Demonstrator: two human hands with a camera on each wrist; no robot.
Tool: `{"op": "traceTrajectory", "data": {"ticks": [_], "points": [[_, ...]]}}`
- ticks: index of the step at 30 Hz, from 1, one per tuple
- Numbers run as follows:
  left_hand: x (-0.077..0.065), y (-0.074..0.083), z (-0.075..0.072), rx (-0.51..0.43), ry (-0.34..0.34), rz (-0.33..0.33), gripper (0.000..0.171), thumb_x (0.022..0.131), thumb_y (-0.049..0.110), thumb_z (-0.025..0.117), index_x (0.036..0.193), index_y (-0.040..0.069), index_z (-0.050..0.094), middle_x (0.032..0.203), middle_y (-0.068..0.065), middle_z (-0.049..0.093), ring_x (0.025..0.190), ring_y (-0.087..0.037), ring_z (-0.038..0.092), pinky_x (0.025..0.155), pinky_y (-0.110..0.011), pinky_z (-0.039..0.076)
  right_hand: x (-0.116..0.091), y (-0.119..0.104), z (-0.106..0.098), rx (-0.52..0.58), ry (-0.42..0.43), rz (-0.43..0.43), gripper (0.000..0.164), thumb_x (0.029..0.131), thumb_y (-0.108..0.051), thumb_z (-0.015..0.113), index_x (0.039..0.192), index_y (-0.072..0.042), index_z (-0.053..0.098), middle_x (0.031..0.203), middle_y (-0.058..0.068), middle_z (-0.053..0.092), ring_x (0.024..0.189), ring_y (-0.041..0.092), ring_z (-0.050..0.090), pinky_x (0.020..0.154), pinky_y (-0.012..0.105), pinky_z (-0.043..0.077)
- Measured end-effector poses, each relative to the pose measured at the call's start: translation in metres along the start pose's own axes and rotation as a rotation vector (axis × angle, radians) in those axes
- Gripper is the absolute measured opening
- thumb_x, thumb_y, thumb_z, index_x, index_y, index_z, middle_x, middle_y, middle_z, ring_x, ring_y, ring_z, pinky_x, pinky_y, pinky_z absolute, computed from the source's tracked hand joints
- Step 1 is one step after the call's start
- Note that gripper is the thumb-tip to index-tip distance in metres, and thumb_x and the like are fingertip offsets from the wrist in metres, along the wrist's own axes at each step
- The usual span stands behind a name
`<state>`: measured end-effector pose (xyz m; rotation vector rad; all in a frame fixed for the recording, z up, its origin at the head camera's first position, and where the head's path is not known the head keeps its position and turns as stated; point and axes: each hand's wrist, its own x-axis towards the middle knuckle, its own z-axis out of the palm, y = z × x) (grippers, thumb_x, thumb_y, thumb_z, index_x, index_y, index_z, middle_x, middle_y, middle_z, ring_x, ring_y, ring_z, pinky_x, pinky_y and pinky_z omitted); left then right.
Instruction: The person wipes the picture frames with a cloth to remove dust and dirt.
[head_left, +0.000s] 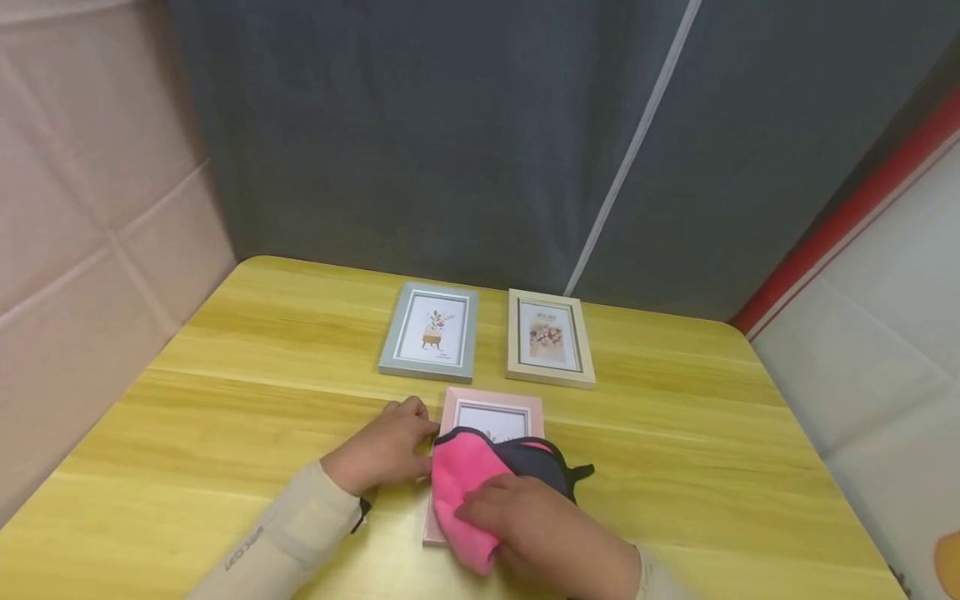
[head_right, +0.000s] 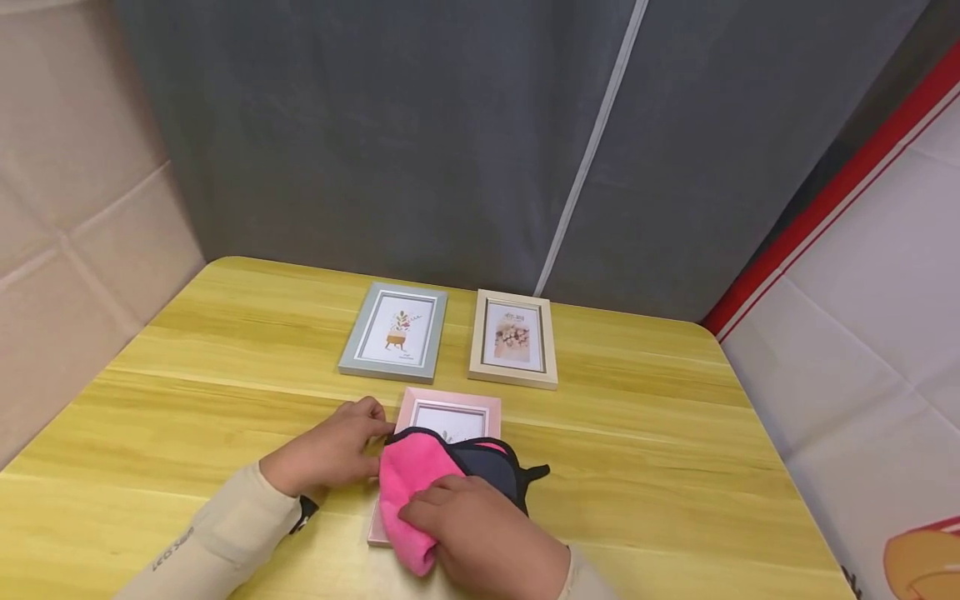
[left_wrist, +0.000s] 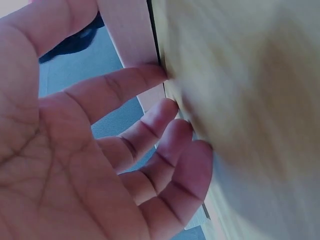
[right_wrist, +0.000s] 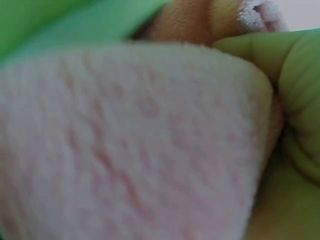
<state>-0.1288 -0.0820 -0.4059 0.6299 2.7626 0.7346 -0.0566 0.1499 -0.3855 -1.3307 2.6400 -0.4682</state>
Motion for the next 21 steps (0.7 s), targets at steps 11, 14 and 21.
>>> {"op": "traceTrajectory", "data": {"ticks": [11, 14, 21], "points": [[0.001, 0.000, 0.000, 0.006, 0.003, 0.001, 0.049, 0.078, 0.018, 0.077, 0.122, -0.001, 0.069, 0.097, 0.000, 0.048, 0.089, -0.020, 0.042, 0.076, -0.034, 0.044, 0.005, -0.007, 0.006, -0.053, -0.061, 0.053, 0.040, 0.088, -0.018, 0.075, 0.126, -0.027, 0.067, 0.115, -0.018, 0.066, 0.117, 0.012, 0.057, 0.100, 0.035, 0.048], [0.000, -0.001, -0.001, 0.011, 0.005, 0.011, 0.050, 0.079, 0.023, 0.079, 0.121, -0.001, 0.069, 0.098, -0.001, 0.049, 0.090, -0.021, 0.043, 0.078, -0.035, 0.045, 0.004, -0.007, 0.002, 0.005, -0.055, 0.118, 0.028, 0.084, -0.014, 0.075, 0.106, -0.032, 0.071, 0.092, -0.024, 0.064, 0.099, 0.006, 0.057, 0.087, 0.028, 0.050], [-0.001, 0.000, -0.001, 0.014, -0.007, 0.008, 0.053, 0.082, 0.031, 0.080, 0.122, -0.002, 0.068, 0.102, -0.003, 0.051, 0.093, -0.022, 0.044, 0.082, -0.038, 0.046, -0.003, 0.002, -0.010, -0.038, -0.041, 0.151, 0.029, 0.080, -0.006, 0.070, 0.074, -0.031, 0.058, 0.063, -0.020, 0.043, 0.067, 0.004, 0.044, 0.063, 0.018, 0.040]]}}
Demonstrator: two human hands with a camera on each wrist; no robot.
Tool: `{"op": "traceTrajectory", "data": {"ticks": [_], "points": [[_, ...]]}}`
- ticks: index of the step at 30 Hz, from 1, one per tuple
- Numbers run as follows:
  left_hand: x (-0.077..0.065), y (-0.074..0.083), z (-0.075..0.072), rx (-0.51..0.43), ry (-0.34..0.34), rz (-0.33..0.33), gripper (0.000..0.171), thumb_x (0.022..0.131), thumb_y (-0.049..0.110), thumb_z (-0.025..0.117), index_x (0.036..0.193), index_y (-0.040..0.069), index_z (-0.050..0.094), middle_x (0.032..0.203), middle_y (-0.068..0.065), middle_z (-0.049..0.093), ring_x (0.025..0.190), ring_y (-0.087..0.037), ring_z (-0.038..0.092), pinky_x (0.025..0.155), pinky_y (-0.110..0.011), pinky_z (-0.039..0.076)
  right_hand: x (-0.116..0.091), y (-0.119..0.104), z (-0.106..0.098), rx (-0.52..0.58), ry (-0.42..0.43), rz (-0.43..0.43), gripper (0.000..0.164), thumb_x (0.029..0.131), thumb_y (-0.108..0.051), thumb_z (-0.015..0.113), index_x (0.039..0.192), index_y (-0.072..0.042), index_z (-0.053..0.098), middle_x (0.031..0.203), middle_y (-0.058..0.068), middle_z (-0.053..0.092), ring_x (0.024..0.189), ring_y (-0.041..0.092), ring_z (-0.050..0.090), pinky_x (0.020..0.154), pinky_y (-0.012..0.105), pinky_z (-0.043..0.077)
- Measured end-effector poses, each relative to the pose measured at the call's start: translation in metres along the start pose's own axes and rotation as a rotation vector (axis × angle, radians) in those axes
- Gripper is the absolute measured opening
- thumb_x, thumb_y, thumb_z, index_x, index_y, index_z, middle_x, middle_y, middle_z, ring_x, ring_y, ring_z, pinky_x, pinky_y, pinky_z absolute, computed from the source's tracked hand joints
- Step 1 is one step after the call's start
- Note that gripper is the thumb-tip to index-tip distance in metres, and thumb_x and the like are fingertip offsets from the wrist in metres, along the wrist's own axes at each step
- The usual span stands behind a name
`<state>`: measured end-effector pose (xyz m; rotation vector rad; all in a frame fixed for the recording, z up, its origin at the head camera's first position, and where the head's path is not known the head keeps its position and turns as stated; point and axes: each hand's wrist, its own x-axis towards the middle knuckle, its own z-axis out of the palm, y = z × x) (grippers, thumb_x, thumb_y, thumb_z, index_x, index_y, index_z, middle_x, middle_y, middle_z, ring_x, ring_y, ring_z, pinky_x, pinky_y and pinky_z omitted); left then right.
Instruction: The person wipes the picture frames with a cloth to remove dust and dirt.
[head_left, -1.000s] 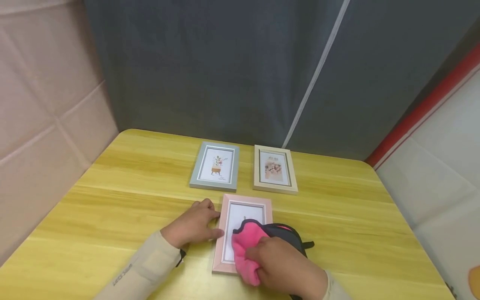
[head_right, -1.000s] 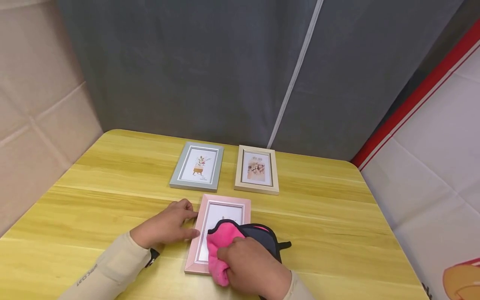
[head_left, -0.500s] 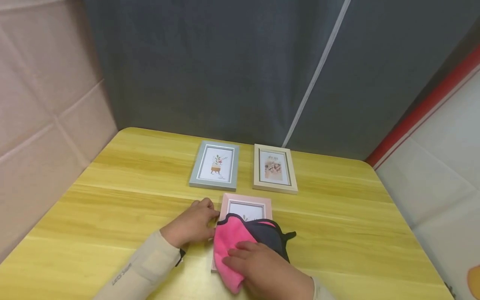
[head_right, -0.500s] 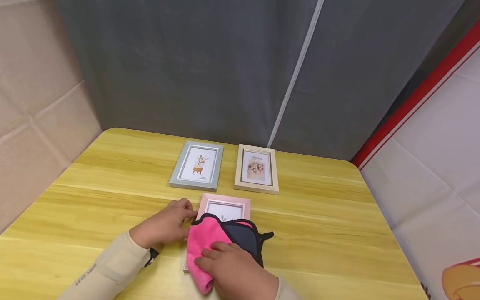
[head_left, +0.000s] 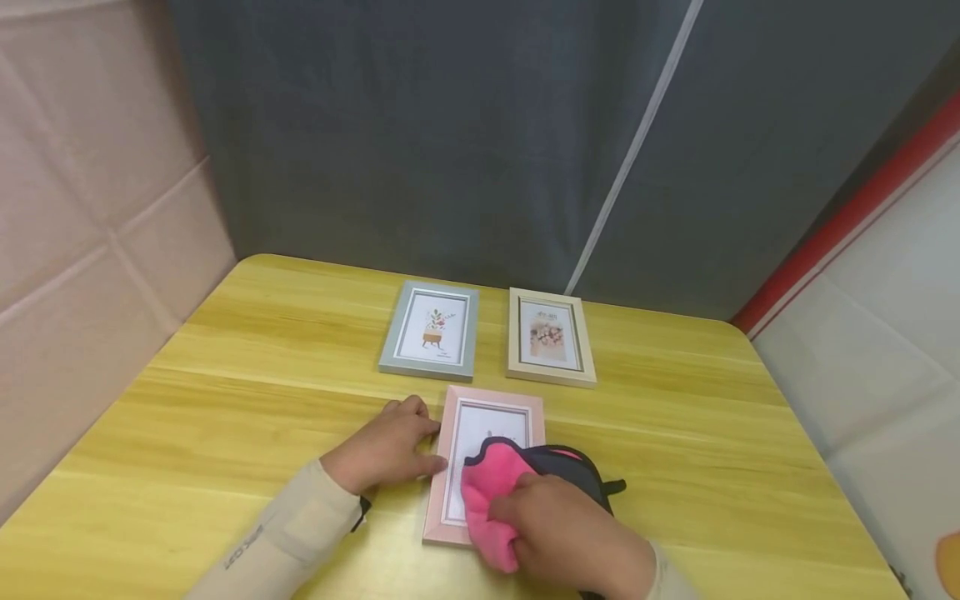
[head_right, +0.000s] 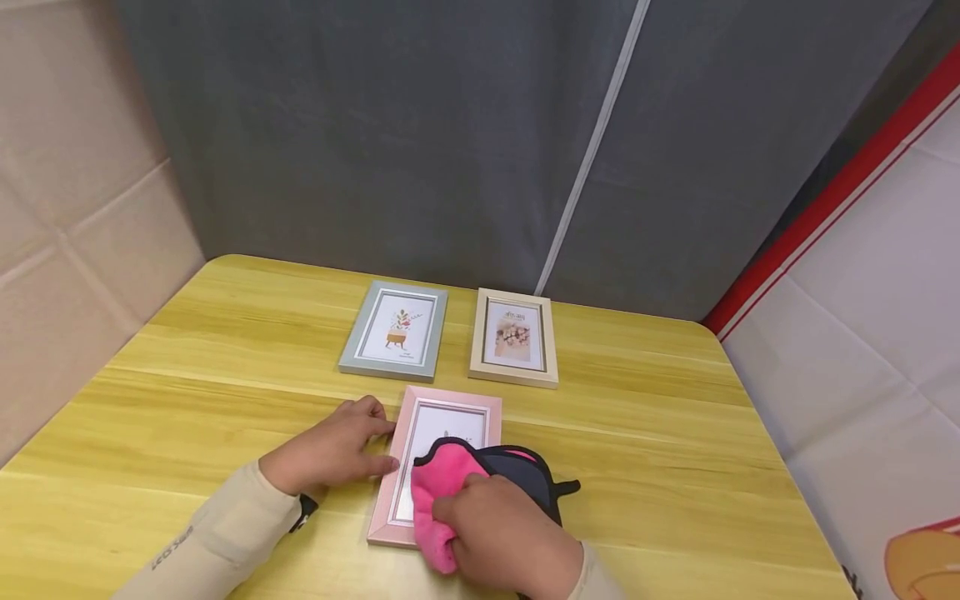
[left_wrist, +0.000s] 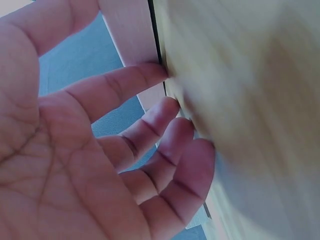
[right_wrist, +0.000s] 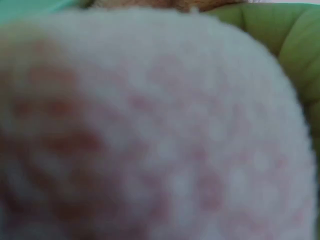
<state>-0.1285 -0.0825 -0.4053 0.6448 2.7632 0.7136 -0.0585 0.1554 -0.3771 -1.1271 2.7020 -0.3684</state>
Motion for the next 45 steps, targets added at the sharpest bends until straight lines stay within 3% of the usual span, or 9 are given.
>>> {"op": "traceTrajectory", "data": {"ticks": [6, 11, 15, 20, 24, 28, 32, 35, 45], "points": [[0.000, 0.000, 0.000, 0.001, -0.004, -0.002, 0.053, 0.083, 0.031, 0.080, 0.123, -0.002, 0.068, 0.103, -0.004, 0.052, 0.094, -0.022, 0.045, 0.083, -0.038, 0.046, -0.002, 0.003, -0.004, 0.006, -0.007, 0.016, 0.026, 0.082, -0.006, 0.069, 0.074, -0.028, 0.058, 0.063, -0.018, 0.043, 0.065, 0.004, 0.043, 0.062, 0.019, 0.040], [-0.001, 0.000, -0.001, 0.010, 0.001, -0.007, 0.052, 0.082, 0.031, 0.080, 0.122, -0.001, 0.069, 0.101, -0.002, 0.051, 0.093, -0.021, 0.044, 0.081, -0.037, 0.046, 0.004, -0.001, 0.002, 0.041, 0.064, -0.072, 0.027, 0.081, -0.004, 0.069, 0.076, -0.029, 0.060, 0.065, -0.022, 0.045, 0.068, 0.002, 0.046, 0.067, 0.017, 0.041], [0.000, 0.000, -0.001, 0.011, 0.004, -0.006, 0.047, 0.080, 0.021, 0.078, 0.121, -0.001, 0.069, 0.099, -0.001, 0.049, 0.091, -0.021, 0.043, 0.077, -0.034, 0.045, 0.008, -0.007, 0.011, 0.037, 0.112, -0.176, 0.024, 0.085, -0.005, 0.071, 0.096, -0.027, 0.070, 0.085, -0.025, 0.061, 0.088, 0.003, 0.055, 0.083, 0.019, 0.047], [0.000, 0.000, -0.001, 0.010, -0.003, -0.017, 0.046, 0.078, 0.013, 0.075, 0.122, -0.001, 0.069, 0.099, -0.001, 0.048, 0.090, -0.021, 0.042, 0.075, -0.034, 0.044, 0.009, -0.010, 0.019, -0.024, 0.072, -0.173, 0.038, 0.088, -0.013, 0.074, 0.124, -0.022, 0.068, 0.115, -0.016, 0.067, 0.113, 0.010, 0.057, 0.101, 0.029, 0.046], [0.001, 0.000, -0.001, 0.010, 0.004, -0.006, 0.047, 0.078, 0.014, 0.075, 0.121, -0.002, 0.069, 0.099, -0.001, 0.048, 0.090, -0.021, 0.042, 0.075, -0.034, 0.044, 0.008, -0.010, 0.018, -0.015, 0.069, -0.137, 0.038, 0.085, -0.012, 0.074, 0.120, -0.025, 0.069, 0.109, -0.020, 0.066, 0.108, 0.008, 0.056, 0.096, 0.028, 0.048], [0.000, 0.000, -0.001, 0.007, 0.005, 0.000, 0.049, 0.079, 0.023, 0.078, 0.121, -0.002, 0.069, 0.099, -0.001, 0.049, 0.091, -0.021, 0.042, 0.077, -0.035, 0.045, 0.006, -0.008, 0.011, 0.054, 0.024, -0.054, 0.027, 0.082, -0.008, 0.072, 0.097, -0.031, 0.071, 0.084, -0.026, 0.061, 0.088, 0.003, 0.053, 0.079, 0.020, 0.047], [-0.001, 0.001, 0.000, 0.011, 0.001, 0.001, 0.053, 0.082, 0.032, 0.079, 0.122, -0.002, 0.068, 0.102, -0.002, 0.051, 0.092, -0.021, 0.044, 0.080, -0.037, 0.046, 0.003, -0.004, 0.002, 0.057, -0.027, 0.020, 0.028, 0.080, -0.006, 0.070, 0.077, -0.033, 0.061, 0.066, -0.022, 0.047, 0.072, 0.003, 0.046, 0.066, 0.019, 0.042], [-0.001, 0.001, 0.000, 0.012, -0.002, -0.002, 0.054, 0.083, 0.033, 0.080, 0.122, -0.002, 0.068, 0.103, -0.003, 0.052, 0.093, -0.022, 0.044, 0.082, -0.038, 0.046, -0.001, 0.000, -0.004, 0.039, -0.043, 0.051, 0.027, 0.081, -0.006, 0.070, 0.076, -0.031, 0.060, 0.065, -0.019, 0.045, 0.067, 0.004, 0.045, 0.064, 0.020, 0.041], [-0.001, 0.002, 0.000, 0.018, 0.004, -0.008, 0.051, 0.082, 0.031, 0.079, 0.120, -0.002, 0.069, 0.102, -0.003, 0.052, 0.092, -0.022, 0.045, 0.081, -0.037, 0.047, 0.001, 0.004, -0.003, 0.092, 0.022, -0.068, 0.026, 0.083, -0.003, 0.068, 0.084, -0.029, 0.067, 0.070, -0.023, 0.050, 0.072, 0.001, 0.048, 0.070, 0.018, 0.045]]}}
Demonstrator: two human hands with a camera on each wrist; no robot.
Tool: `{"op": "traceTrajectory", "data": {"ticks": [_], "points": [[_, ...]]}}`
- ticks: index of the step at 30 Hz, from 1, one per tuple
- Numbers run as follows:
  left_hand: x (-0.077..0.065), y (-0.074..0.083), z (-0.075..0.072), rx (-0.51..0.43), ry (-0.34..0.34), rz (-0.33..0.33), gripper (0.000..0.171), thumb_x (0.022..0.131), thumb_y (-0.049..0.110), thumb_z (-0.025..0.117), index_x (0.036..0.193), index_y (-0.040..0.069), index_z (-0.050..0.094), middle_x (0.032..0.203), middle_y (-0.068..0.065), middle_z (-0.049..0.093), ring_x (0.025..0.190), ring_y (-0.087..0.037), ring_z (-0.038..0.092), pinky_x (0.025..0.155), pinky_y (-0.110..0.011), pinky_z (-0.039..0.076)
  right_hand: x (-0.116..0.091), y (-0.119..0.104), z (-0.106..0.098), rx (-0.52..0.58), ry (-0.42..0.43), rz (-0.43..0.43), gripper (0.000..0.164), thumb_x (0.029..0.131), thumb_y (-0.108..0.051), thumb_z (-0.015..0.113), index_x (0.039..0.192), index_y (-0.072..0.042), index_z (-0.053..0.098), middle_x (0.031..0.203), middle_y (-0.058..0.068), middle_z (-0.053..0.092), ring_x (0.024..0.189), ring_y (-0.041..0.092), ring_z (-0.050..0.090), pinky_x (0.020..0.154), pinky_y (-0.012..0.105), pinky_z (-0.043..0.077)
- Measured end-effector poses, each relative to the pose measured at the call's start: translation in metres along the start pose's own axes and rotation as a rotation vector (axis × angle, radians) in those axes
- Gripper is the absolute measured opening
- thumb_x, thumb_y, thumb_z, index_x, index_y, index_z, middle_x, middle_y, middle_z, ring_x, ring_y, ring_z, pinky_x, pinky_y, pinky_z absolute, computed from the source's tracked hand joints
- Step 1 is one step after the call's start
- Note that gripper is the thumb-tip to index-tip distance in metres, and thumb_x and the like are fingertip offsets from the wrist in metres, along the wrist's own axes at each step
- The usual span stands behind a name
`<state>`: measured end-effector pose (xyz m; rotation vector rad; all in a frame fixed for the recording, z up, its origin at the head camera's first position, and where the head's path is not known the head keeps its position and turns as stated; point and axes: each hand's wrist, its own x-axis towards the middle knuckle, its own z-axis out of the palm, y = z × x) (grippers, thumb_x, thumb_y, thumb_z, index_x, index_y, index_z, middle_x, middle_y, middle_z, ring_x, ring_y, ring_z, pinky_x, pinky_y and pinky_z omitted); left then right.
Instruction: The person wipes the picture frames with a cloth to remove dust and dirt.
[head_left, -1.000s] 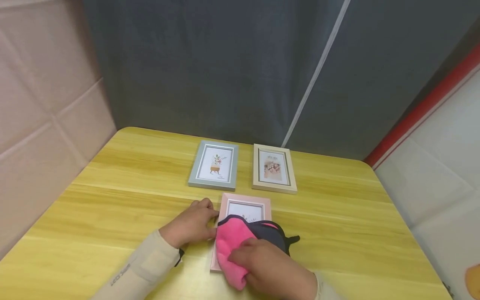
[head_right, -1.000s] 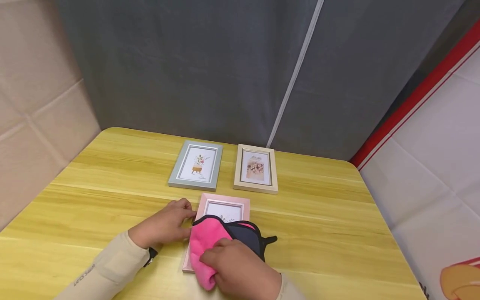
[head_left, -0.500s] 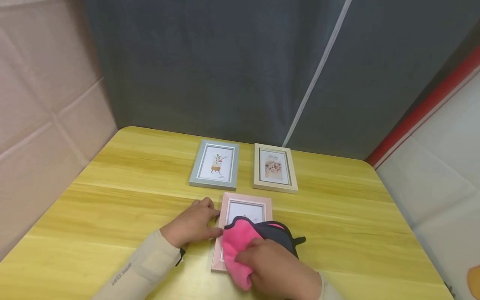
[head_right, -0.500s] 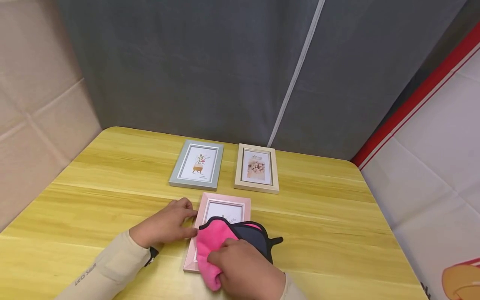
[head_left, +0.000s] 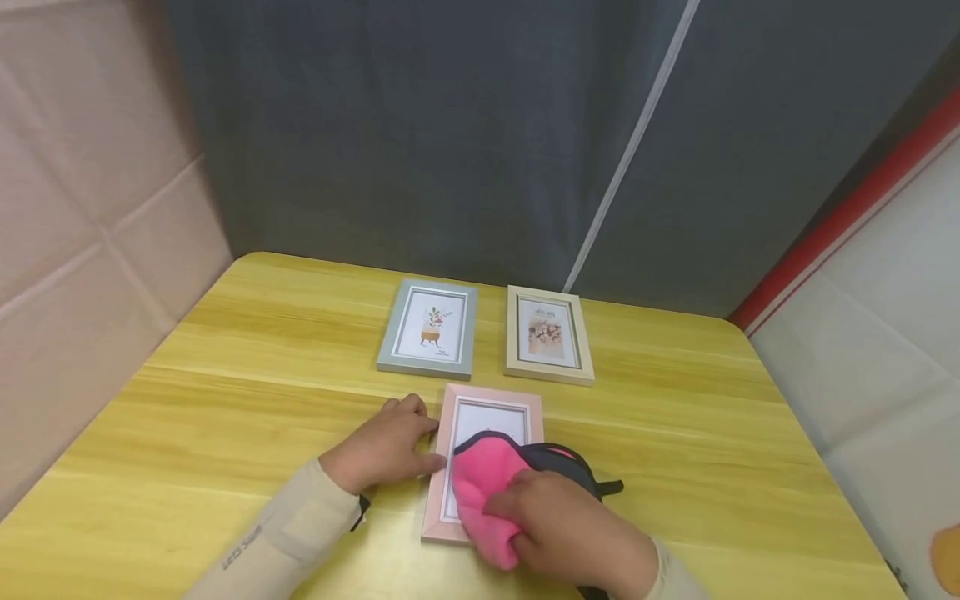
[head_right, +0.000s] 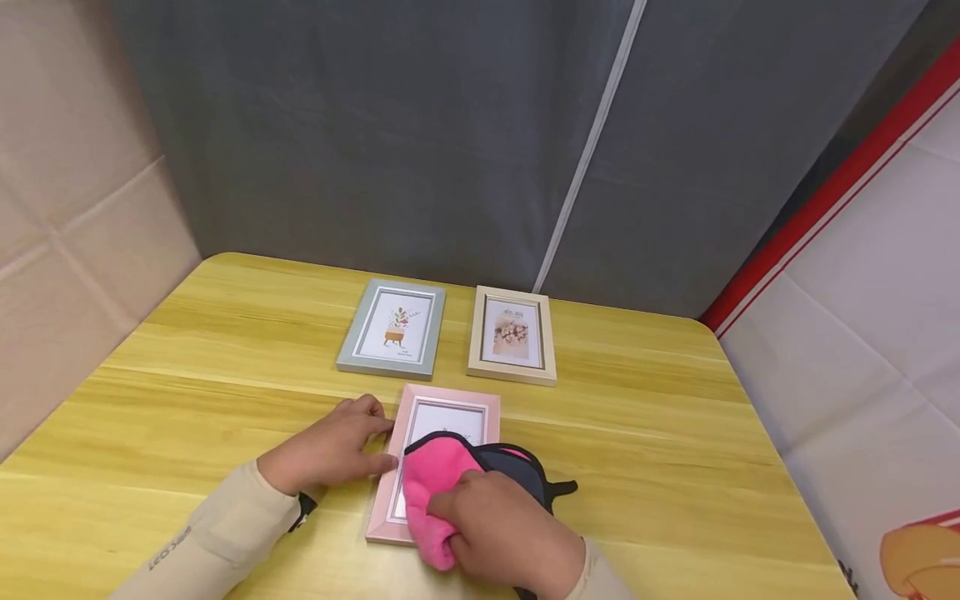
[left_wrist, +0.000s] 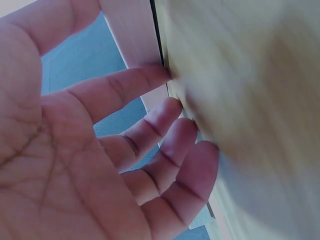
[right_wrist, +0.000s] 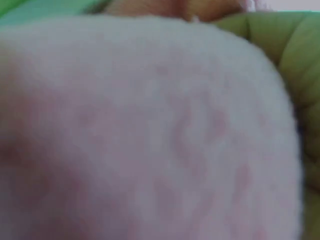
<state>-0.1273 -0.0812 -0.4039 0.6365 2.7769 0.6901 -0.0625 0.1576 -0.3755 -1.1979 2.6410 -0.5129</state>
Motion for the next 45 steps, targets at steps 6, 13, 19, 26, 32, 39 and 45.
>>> {"op": "traceTrajectory", "data": {"ticks": [6, 13, 19, 26, 32, 39, 45], "points": [[0.000, 0.000, 0.000, -0.021, 0.002, -0.005, 0.047, 0.079, 0.019, 0.077, 0.120, -0.003, 0.069, 0.097, -0.001, 0.049, 0.089, -0.021, 0.042, 0.075, -0.034, 0.044, 0.004, -0.006, 0.016, -0.038, 0.068, -0.123, 0.028, 0.089, -0.009, 0.070, 0.112, -0.024, 0.071, 0.101, -0.022, 0.065, 0.099, 0.005, 0.058, 0.093, 0.025, 0.049], [0.001, 0.000, 0.000, -0.016, 0.001, -0.006, 0.049, 0.078, 0.018, 0.077, 0.121, -0.003, 0.068, 0.098, -0.001, 0.048, 0.090, -0.021, 0.042, 0.075, -0.034, 0.044, 0.005, -0.008, 0.019, -0.088, 0.014, -0.053, 0.035, 0.086, -0.013, 0.073, 0.118, -0.027, 0.071, 0.105, -0.023, 0.066, 0.108, 0.010, 0.057, 0.094, 0.029, 0.049], [0.000, 0.001, 0.001, -0.010, -0.009, 0.001, 0.053, 0.082, 0.030, 0.080, 0.122, -0.002, 0.068, 0.101, -0.002, 0.051, 0.092, -0.021, 0.044, 0.079, -0.036, 0.046, 0.002, -0.002, 0.007, -0.054, -0.003, 0.006, 0.028, 0.079, -0.004, 0.070, 0.079, -0.031, 0.064, 0.068, -0.024, 0.048, 0.070, 0.002, 0.048, 0.066, 0.017, 0.042], [0.001, 0.000, 0.001, 0.001, -0.012, 0.005, 0.054, 0.083, 0.033, 0.080, 0.122, -0.002, 0.068, 0.104, -0.004, 0.054, 0.093, -0.021, 0.045, 0.081, -0.037, 0.047, -0.004, 0.006, -0.002, -0.046, -0.019, 0.047, 0.030, 0.077, 0.000, 0.065, 0.074, -0.029, 0.058, 0.064, -0.018, 0.043, 0.066, 0.005, 0.043, 0.062, 0.018, 0.039], [0.001, -0.001, 0.001, -0.004, -0.004, 0.007, 0.051, 0.082, 0.028, 0.080, 0.121, -0.002, 0.069, 0.101, -0.003, 0.052, 0.092, -0.022, 0.044, 0.079, -0.037, 0.046, 0.002, 0.000, 0.004, 0.006, 0.028, -0.035, 0.027, 0.083, -0.001, 0.068, 0.088, -0.028, 0.069, 0.076, -0.022, 0.055, 0.076, 0.002, 0.051, 0.074, 0.018, 0.046], [0.002, -0.002, 0.002, -0.017, 0.007, -0.004, 0.049, 0.078, 0.021, 0.079, 0.120, -0.002, 0.069, 0.096, 0.000, 0.049, 0.088, -0.021, 0.042, 0.074, -0.033, 0.044, 0.008, -0.013, 0.019, 0.001, 0.022, -0.131, 0.032, 0.092, -0.010, 0.069, 0.120, -0.025, 0.069, 0.110, -0.021, 0.065, 0.109, 0.003, 0.057, 0.099, 0.027, 0.047], [0.002, -0.003, 0.001, -0.008, 0.012, 0.013, 0.047, 0.076, 0.016, 0.077, 0.118, -0.003, 0.069, 0.096, -0.002, 0.049, 0.088, -0.022, 0.042, 0.075, -0.034, 0.044, 0.007, -0.011, 0.014, 0.028, -0.006, -0.044, 0.030, 0.085, -0.005, 0.069, 0.099, -0.032, 0.070, 0.086, -0.026, 0.059, 0.088, -0.001, 0.054, 0.081, 0.019, 0.048]]}}
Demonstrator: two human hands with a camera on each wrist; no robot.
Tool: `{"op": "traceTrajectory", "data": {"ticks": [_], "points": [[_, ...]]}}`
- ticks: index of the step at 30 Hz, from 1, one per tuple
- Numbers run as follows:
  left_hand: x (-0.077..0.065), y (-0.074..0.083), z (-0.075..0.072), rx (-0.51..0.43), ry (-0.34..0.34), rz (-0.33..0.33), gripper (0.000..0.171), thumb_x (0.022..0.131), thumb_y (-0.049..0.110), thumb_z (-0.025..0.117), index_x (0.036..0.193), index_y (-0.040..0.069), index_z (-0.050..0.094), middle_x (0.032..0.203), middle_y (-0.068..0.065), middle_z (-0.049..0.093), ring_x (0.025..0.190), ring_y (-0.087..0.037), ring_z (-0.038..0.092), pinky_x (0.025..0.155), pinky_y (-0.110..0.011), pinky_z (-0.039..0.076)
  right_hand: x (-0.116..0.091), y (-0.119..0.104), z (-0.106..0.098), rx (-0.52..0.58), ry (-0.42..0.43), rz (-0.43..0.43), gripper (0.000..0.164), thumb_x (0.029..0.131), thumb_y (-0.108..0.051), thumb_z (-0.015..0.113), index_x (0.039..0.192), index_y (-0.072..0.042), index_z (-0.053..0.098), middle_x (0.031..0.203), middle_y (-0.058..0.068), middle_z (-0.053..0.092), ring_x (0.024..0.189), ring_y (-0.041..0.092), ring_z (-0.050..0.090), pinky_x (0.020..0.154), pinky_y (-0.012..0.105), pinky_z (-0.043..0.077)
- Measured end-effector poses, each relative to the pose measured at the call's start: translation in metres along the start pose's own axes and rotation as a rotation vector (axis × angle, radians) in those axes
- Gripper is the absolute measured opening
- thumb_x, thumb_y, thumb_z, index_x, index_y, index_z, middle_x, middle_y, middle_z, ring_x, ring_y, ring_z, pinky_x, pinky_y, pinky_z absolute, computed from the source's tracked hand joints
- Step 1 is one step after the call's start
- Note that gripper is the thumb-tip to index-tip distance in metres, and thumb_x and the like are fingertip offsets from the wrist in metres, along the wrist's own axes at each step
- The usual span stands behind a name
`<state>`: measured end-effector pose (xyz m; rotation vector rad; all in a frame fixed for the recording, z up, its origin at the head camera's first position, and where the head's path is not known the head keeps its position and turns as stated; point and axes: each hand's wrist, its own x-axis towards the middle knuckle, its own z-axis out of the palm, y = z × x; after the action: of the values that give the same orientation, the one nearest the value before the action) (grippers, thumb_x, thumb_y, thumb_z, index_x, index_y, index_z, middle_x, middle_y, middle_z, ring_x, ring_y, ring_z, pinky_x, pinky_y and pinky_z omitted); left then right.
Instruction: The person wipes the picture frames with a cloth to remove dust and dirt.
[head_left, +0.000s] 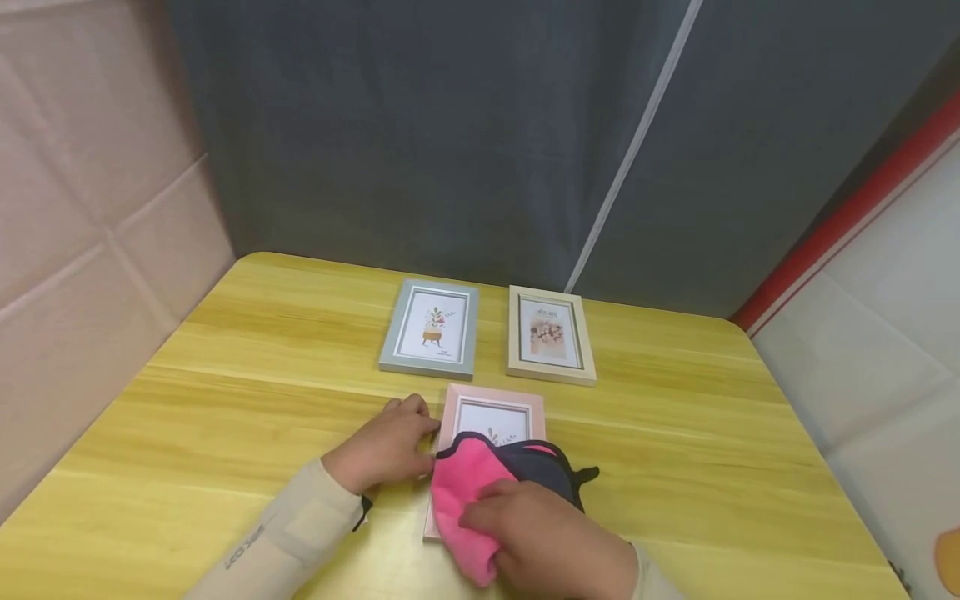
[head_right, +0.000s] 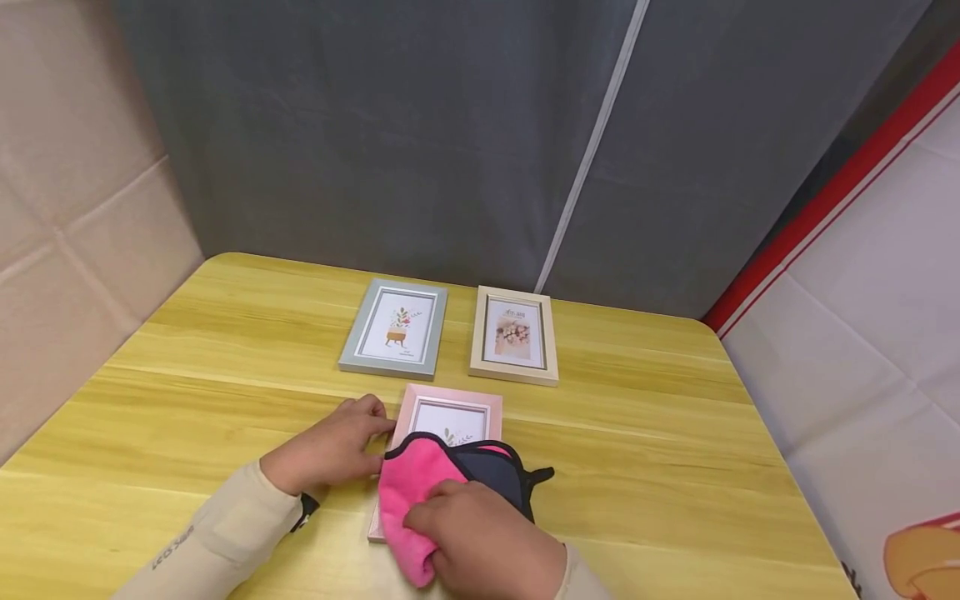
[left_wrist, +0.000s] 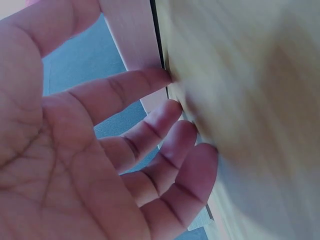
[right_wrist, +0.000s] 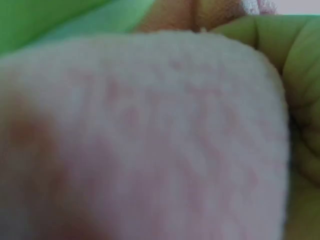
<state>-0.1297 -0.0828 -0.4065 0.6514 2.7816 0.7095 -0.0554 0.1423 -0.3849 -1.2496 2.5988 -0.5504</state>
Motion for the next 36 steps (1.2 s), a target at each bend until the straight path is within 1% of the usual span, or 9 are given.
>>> {"op": "traceTrajectory", "data": {"ticks": [5, 10, 14, 18, 21, 24, 26, 30, 36], "points": [[-0.001, 0.001, 0.001, 0.012, -0.010, 0.000, 0.052, 0.081, 0.030, 0.080, 0.119, -0.003, 0.069, 0.102, -0.004, 0.052, 0.091, -0.022, 0.044, 0.080, -0.037, 0.046, -0.008, 0.008, -0.011, -0.029, -0.009, 0.047, 0.033, 0.078, 0.001, 0.067, 0.074, -0.031, 0.059, 0.064, -0.023, 0.044, 0.068, 0.001, 0.045, 0.066, 0.016, 0.041], [-0.001, 0.002, 0.001, 0.020, -0.015, -0.007, 0.054, 0.082, 0.033, 0.080, 0.120, -0.003, 0.069, 0.104, -0.005, 0.053, 0.093, -0.022, 0.045, 0.082, -0.038, 0.047, -0.012, 0.013, -0.018, -0.021, -0.054, 0.110, 0.032, 0.078, 0.001, 0.065, 0.072, -0.030, 0.057, 0.062, -0.019, 0.044, 0.065, 0.003, 0.044, 0.063, 0.019, 0.040], [-0.002, 0.002, 0.001, 0.017, -0.017, -0.014, 0.054, 0.082, 0.033, 0.080, 0.121, -0.003, 0.068, 0.103, -0.004, 0.053, 0.093, -0.022, 0.045, 0.082, -0.038, 0.047, -0.011, 0.012, -0.018, -0.024, -0.035, 0.084, 0.031, 0.078, 0.002, 0.066, 0.074, -0.028, 0.060, 0.063, -0.019, 0.044, 0.066, 0.003, 0.044, 0.065, 0.019, 0.041], [-0.003, 0.002, 0.000, 0.013, -0.010, -0.018, 0.051, 0.082, 0.030, 0.080, 0.120, -0.002, 0.069, 0.101, -0.003, 0.052, 0.091, -0.021, 0.044, 0.079, -0.036, 0.046, -0.006, 0.008, -0.011, -0.073, 0.035, -0.012, 0.026, 0.081, -0.001, 0.069, 0.085, -0.027, 0.067, 0.073, -0.022, 0.052, 0.075, 0.003, 0.049, 0.073, 0.018, 0.045], [-0.003, 0.002, -0.001, 0.005, -0.005, -0.021, 0.047, 0.080, 0.021, 0.079, 0.119, -0.003, 0.069, 0.098, -0.001, 0.050, 0.089, -0.021, 0.043, 0.075, -0.034, 0.044, -0.002, 0.003, -0.002, -0.077, 0.045, -0.070, 0.027, 0.087, -0.007, 0.071, 0.106, -0.026, 0.072, 0.094, -0.023, 0.064, 0.095, 0.004, 0.058, 0.090, 0.024, 0.049], [-0.002, 0.003, -0.002, 0.001, -0.005, -0.019, 0.046, 0.078, 0.014, 0.077, 0.120, -0.003, 0.069, 0.097, -0.001, 0.049, 0.089, -0.022, 0.043, 0.075, -0.034, 0.043, 0.000, 0.000, 0.004, -0.053, -0.007, -0.052, 0.037, 0.090, -0.012, 0.072, 0.125, -0.026, 0.069, 0.115, -0.020, 0.066, 0.116, 0.008, 0.057, 0.101, 0.033, 0.047], [-0.002, 0.004, -0.002, 0.005, -0.007, -0.016, 0.046, 0.078, 0.013, 0.076, 0.120, -0.003, 0.069, 0.097, -0.001, 0.049, 0.089, -0.022, 0.043, 0.076, -0.034, 0.043, -0.001, 0.000, 0.005, -0.055, -0.021, -0.036, 0.040, 0.089, -0.013, 0.073, 0.127, -0.026, 0.068, 0.118, -0.019, 0.065, 0.120, 0.010, 0.056, 0.103, 0.035, 0.046], [-0.003, 0.005, -0.003, 0.004, -0.006, -0.010, 0.048, 0.077, 0.015, 0.076, 0.120, -0.004, 0.068, 0.097, -0.002, 0.049, 0.089, -0.022, 0.043, 0.076, -0.035, 0.044, -0.003, 0.002, 0.003, -0.078, 0.022, -0.047, 0.036, 0.084, -0.008, 0.072, 0.116, -0.025, 0.072, 0.107, -0.022, 0.067, 0.112, 0.008, 0.059, 0.100, 0.031, 0.047], [-0.003, 0.005, -0.002, 0.010, -0.009, -0.005, 0.052, 0.082, 0.030, 0.079, 0.120, -0.004, 0.069, 0.101, -0.003, 0.051, 0.092, -0.022, 0.044, 0.080, -0.037, 0.045, -0.008, 0.009, -0.010, -0.041, 0.014, 0.030, 0.030, 0.078, 0.001, 0.067, 0.081, -0.029, 0.069, 0.072, -0.024, 0.054, 0.076, 0.002, 0.052, 0.072, 0.017, 0.046]]}}
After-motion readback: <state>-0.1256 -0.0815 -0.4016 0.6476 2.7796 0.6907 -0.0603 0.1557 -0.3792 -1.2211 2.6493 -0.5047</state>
